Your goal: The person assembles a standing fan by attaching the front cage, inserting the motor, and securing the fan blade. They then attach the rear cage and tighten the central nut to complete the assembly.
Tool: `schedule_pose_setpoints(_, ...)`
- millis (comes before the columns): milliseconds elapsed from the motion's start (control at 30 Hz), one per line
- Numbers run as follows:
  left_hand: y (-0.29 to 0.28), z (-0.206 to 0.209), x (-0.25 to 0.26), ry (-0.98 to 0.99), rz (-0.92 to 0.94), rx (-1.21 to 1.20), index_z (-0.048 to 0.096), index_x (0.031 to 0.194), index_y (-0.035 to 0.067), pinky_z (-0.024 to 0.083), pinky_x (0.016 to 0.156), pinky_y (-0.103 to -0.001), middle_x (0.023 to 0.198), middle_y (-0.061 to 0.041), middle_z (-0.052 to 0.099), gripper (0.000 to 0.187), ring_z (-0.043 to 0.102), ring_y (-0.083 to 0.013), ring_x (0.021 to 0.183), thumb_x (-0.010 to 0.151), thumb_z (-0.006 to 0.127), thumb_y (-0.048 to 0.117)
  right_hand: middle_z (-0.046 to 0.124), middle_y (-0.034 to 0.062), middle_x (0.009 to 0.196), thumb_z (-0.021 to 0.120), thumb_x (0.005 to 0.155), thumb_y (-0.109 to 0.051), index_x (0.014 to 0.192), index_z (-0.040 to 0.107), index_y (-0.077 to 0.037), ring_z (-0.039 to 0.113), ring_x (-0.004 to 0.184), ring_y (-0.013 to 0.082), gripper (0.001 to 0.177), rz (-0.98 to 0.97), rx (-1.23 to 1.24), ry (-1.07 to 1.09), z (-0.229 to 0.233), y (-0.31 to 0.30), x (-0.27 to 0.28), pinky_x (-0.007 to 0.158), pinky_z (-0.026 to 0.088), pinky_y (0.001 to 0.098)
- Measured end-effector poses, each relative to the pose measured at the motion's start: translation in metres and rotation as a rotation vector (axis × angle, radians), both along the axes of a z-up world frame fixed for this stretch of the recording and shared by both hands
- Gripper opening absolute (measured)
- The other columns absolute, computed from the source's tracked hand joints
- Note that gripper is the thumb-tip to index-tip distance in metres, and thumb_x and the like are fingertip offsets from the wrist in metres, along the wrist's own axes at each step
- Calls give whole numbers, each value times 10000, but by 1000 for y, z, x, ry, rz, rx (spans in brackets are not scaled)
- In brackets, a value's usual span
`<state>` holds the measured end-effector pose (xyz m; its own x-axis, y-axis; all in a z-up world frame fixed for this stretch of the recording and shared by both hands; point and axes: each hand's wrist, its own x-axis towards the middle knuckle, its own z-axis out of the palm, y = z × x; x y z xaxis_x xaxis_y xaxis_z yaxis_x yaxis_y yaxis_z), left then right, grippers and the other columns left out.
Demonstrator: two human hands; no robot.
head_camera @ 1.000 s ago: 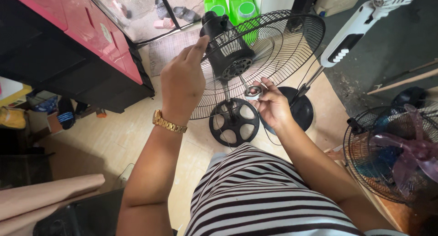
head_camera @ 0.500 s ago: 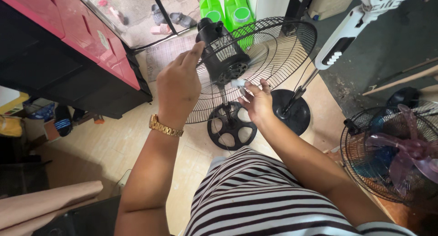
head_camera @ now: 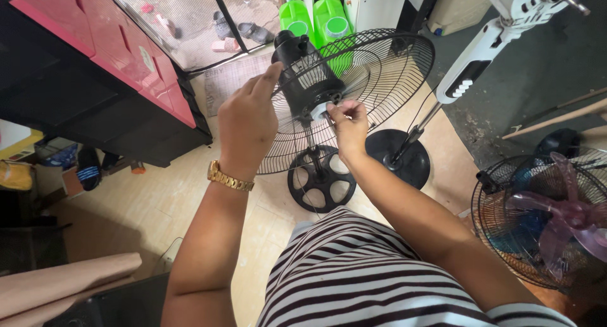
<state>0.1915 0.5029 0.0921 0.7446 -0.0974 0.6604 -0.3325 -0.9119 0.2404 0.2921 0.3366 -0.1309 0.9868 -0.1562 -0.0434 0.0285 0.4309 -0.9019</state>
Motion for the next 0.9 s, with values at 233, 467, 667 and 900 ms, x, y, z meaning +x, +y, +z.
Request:
schedule_pose_setpoints(233,-1,1,1,10,-6,-6,653,1335,107,563,768,-423,1117,-103,744,455,719,-312,932,917,558,-45,698,71,941,698,943,-282,1064,523,-108,699,697,170,275,186,2,325,34,-2,-11,568,548,262)
schedule_pose_setpoints(467,-4,4,-1,19,-9,-7,650,1328,111,560,768,-432,1113,-109,741,463,711,-324,926,902,557,-46,700,56,965,676,926,-124,1118,505,-167,694,711,145,261,179,11,312,29,-4,-18,549,492,282)
schedule_pose_setpoints(667,-5,3,-4,26,-9,-28,643,1330,110,561,774,-435,1107,-106,738,476,709,-325,927,890,555,-47,708,77,939,625,949,-75,1093,532,-102,690,684,163,174,142,-3,237,14,-5,-14,531,503,279)
schedule_pose_setpoints(900,-7,2,-5,26,-8,-44,647,1317,107,565,775,-433,1114,-107,740,471,713,-324,922,879,557,-40,708,83,947,626,962,-73,1085,580,-102,719,720,142,134,102,101,145,13,-5,-20,592,567,264)
